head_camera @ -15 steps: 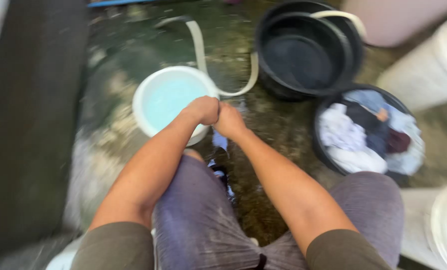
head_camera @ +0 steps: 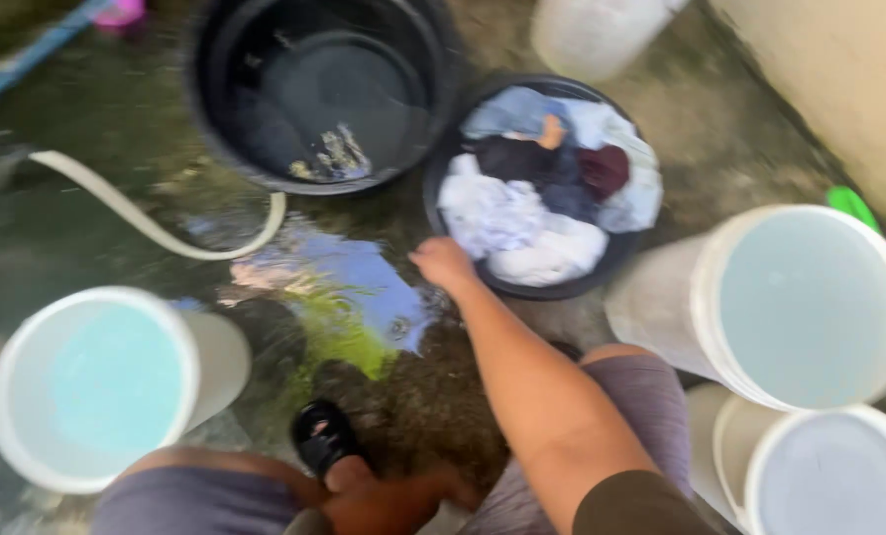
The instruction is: Hand washing various items of clothing in buckets of soapy water and rinsing them.
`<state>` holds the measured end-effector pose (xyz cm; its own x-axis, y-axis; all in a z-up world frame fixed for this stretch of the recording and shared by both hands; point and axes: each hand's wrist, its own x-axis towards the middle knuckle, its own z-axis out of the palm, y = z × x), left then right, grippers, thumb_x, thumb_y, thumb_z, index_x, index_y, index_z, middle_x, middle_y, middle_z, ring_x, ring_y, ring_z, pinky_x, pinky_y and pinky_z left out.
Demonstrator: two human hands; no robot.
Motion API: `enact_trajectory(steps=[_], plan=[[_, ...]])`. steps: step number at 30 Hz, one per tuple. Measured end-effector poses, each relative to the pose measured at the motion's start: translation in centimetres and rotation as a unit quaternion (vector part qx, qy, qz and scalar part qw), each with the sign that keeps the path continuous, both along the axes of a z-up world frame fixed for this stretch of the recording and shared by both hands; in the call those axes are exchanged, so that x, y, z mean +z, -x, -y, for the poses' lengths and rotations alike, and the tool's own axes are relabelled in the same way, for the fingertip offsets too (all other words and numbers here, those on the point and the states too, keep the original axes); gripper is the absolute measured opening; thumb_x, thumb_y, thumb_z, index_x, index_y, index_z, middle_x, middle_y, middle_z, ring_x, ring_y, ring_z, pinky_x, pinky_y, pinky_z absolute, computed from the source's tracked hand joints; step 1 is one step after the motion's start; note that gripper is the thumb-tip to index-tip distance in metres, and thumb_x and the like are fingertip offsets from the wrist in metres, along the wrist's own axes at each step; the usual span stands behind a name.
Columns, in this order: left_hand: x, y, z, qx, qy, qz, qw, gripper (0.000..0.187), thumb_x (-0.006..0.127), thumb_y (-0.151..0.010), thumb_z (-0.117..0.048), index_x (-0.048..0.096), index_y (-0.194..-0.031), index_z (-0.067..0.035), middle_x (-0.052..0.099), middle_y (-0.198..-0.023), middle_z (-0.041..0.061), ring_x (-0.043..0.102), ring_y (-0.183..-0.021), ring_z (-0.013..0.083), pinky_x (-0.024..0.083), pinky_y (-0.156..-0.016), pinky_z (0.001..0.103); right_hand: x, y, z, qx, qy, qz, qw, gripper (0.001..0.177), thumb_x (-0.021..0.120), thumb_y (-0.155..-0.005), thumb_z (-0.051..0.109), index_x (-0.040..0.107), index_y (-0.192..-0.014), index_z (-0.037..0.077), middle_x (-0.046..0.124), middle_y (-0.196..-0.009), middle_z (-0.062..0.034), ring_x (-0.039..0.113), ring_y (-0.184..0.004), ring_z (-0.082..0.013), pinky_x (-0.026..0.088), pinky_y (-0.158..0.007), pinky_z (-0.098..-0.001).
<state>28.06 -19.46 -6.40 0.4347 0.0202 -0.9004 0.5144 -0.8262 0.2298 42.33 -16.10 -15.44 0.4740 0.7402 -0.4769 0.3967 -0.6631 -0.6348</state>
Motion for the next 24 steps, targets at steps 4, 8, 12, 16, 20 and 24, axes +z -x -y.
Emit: enact_trajectory(steps=[4, 8, 12, 16, 20, 24], plan=[[-3.2, -1.3, 5.2, -0.038, 0.064, -0.052, 0.996, 0.041, 0.073, -0.086, -0.032, 0.070, -0.123, -0.014, 0.068, -0.128, 0.014, 0.068, -0.117, 0.0308, 0.055, -0.098, 0.048, 1.0, -1.4, -0.3, -0.118, -0.059, -0.156, 0.979, 0.027, 0.078, -0.085, 0.029, 0.078, -0.099, 0.006, 0.077, -0.080, -0.0080, 0.070, -0.061, -0.0177, 0.056, -0.063, -0.0359], [-5.3, -1.4, 7.8, -0.055, 0.099, -0.095, 0.989, 0.044, 0.072, -0.088, -0.033, 0.066, -0.127, -0.014, 0.064, -0.133, 0.016, 0.065, -0.121, 0.0327, 0.053, -0.101, 0.050, 3.0, -3.4, -0.2, -0.184, -0.075, -0.175, 0.964, 0.022, 0.078, -0.086, 0.024, 0.079, -0.097, 0.005, 0.076, -0.076, -0.0091, 0.072, -0.062, -0.0166, 0.056, -0.062, -0.0329], [-7.6, 1.5, 9.7, -0.040, 0.122, -0.146, 0.981, 0.047, 0.072, -0.089, -0.033, 0.062, -0.132, -0.015, 0.059, -0.137, 0.018, 0.061, -0.125, 0.0347, 0.051, -0.103, 0.051, 1.4, -5.9, 0.6, -0.200, -0.088, -0.159, 0.963, 0.016, 0.072, -0.084, 0.019, 0.081, -0.094, 0.009, 0.077, -0.077, -0.0044, 0.072, -0.061, -0.0141, 0.056, -0.062, -0.0313], [-10.9, 3.0, 11.2, -0.028, 0.127, -0.174, 0.976, 0.051, 0.071, -0.091, -0.034, 0.058, -0.137, -0.015, 0.055, -0.142, 0.019, 0.058, -0.130, 0.0366, 0.049, -0.106, 0.052, 1.6, -9.2, 3.0, -0.191, -0.137, -0.149, 0.961, 0.016, 0.077, -0.083, 0.017, 0.078, -0.085, 0.002, 0.074, -0.073, -0.0142, 0.067, -0.059, -0.0218, 0.052, -0.059, -0.0388], [-15.1, 1.9, 14.4, -0.056, 0.127, -0.186, 0.973, 0.055, 0.071, -0.093, -0.035, 0.054, -0.141, -0.015, 0.050, -0.146, 0.021, 0.054, -0.134, 0.0386, 0.047, -0.109, 0.054, -0.3, -13.6, 4.3, -0.106, -0.146, 0.080, 0.980, 0.023, 0.079, -0.083, 0.026, 0.078, -0.079, 0.004, 0.074, -0.078, -0.0177, 0.071, -0.073, -0.0315, 0.055, -0.069, -0.0423], [-17.6, 3.9, 15.5, -0.054, 0.131, -0.223, 0.965, 0.059, 0.070, -0.094, -0.036, 0.049, -0.146, -0.016, 0.045, -0.150, 0.023, 0.051, -0.138, 0.0405, 0.045, -0.112, 0.055, 9.8, -12.5, 5.9, -0.227, -0.155, 0.003, 0.962, 0.025, 0.077, -0.077, 0.030, 0.076, -0.085, 0.007, 0.076, -0.084, -0.0171, 0.076, -0.082, -0.0342, 0.058, -0.075, -0.0457]])
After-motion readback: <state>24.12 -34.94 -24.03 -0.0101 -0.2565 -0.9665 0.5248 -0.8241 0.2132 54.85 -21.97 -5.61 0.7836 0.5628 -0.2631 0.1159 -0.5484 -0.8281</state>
